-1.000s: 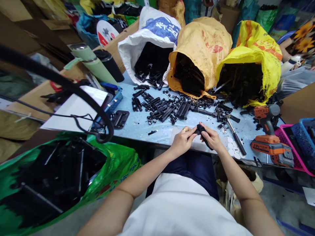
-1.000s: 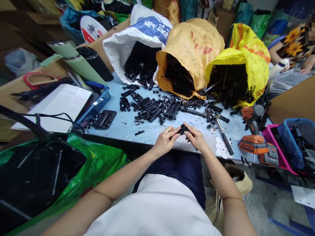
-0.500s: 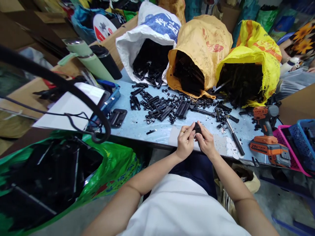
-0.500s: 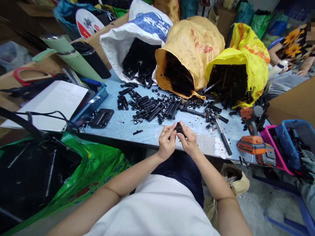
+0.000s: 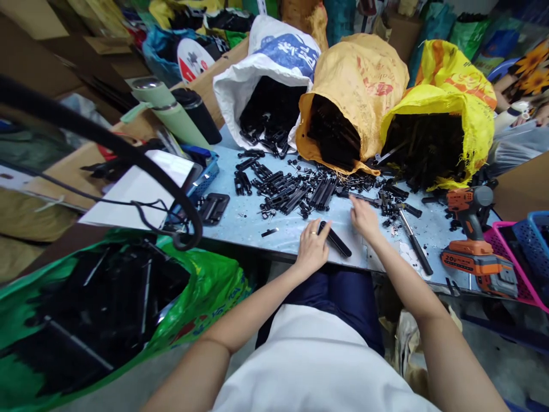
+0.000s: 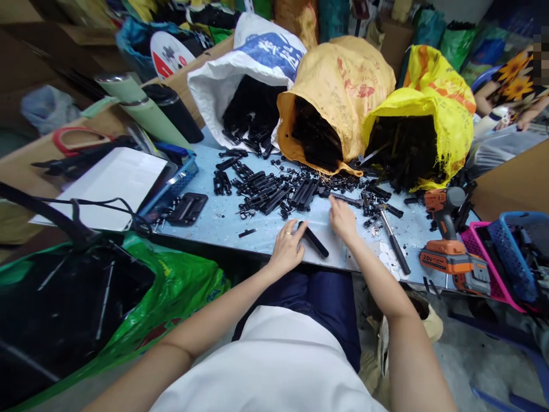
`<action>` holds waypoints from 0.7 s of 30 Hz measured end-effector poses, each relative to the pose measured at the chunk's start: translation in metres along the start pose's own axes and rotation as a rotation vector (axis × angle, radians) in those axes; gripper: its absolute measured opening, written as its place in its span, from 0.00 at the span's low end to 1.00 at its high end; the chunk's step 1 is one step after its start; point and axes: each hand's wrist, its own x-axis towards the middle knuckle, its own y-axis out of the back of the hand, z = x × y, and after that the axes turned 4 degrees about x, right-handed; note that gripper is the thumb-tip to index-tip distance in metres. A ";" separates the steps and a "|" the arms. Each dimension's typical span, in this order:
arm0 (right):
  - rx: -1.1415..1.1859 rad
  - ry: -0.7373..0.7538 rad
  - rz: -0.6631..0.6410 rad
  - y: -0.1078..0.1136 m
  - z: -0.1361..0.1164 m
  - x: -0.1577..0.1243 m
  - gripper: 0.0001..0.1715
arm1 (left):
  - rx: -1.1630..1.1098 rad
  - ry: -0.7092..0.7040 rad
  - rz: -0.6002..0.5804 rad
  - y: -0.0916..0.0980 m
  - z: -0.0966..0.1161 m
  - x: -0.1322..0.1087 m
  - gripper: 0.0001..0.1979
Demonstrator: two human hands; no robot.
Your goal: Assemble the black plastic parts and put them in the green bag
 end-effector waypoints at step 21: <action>-0.213 -0.005 -0.147 0.091 0.045 -0.101 0.15 | 0.275 -0.398 -0.531 0.021 0.003 0.029 0.15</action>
